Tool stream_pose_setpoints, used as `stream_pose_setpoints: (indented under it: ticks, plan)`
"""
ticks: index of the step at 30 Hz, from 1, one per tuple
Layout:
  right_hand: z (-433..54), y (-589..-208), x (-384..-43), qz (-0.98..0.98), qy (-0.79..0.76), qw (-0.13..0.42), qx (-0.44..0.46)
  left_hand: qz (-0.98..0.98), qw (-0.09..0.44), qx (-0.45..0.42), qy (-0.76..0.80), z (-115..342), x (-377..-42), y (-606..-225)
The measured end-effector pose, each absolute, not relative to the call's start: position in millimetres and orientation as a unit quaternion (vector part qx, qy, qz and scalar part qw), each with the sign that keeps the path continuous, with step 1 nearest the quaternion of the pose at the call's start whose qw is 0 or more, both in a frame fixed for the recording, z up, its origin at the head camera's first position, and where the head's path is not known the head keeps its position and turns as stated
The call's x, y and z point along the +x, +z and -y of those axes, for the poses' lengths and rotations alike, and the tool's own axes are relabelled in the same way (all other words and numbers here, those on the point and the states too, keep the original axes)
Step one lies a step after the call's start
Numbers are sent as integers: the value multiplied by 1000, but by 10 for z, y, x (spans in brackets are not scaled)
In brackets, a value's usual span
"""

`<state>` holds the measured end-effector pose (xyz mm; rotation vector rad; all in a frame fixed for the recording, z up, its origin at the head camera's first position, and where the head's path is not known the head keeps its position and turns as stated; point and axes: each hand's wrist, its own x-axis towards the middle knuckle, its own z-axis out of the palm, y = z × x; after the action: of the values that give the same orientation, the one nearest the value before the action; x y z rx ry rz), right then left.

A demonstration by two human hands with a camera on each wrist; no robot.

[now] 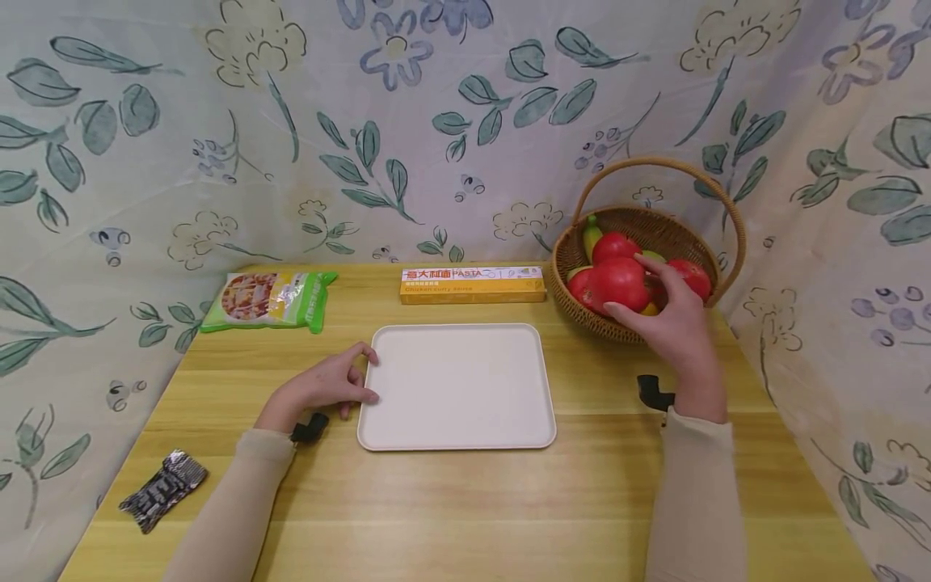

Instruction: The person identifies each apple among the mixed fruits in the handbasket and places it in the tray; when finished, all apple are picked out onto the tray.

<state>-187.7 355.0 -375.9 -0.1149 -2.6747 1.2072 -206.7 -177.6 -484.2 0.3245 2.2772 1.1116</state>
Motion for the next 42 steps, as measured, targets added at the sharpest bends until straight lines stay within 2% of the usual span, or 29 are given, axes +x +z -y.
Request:
stream_pose_setpoints:
  ticks: [7, 18, 28, 42]
  plan:
    - [-3279, -3776, -1906, 873, 470, 129, 26, -847, 293, 125, 426, 1793, -2071, -4845]
    - [-2461, -3856, -2037, 868, 481, 47, 115, -832, 302, 123, 448, 1825, -2096, -4863]
    - [-1700, -4091, -2238, 880, 449, -45, 145, -826, 307, 115, 459, 1825, -2088, -4876]
    - [-962, -4455, -2428, 873, 444, -113, 166, -829, 317, 90, 453, 1822, -2101, -4890]
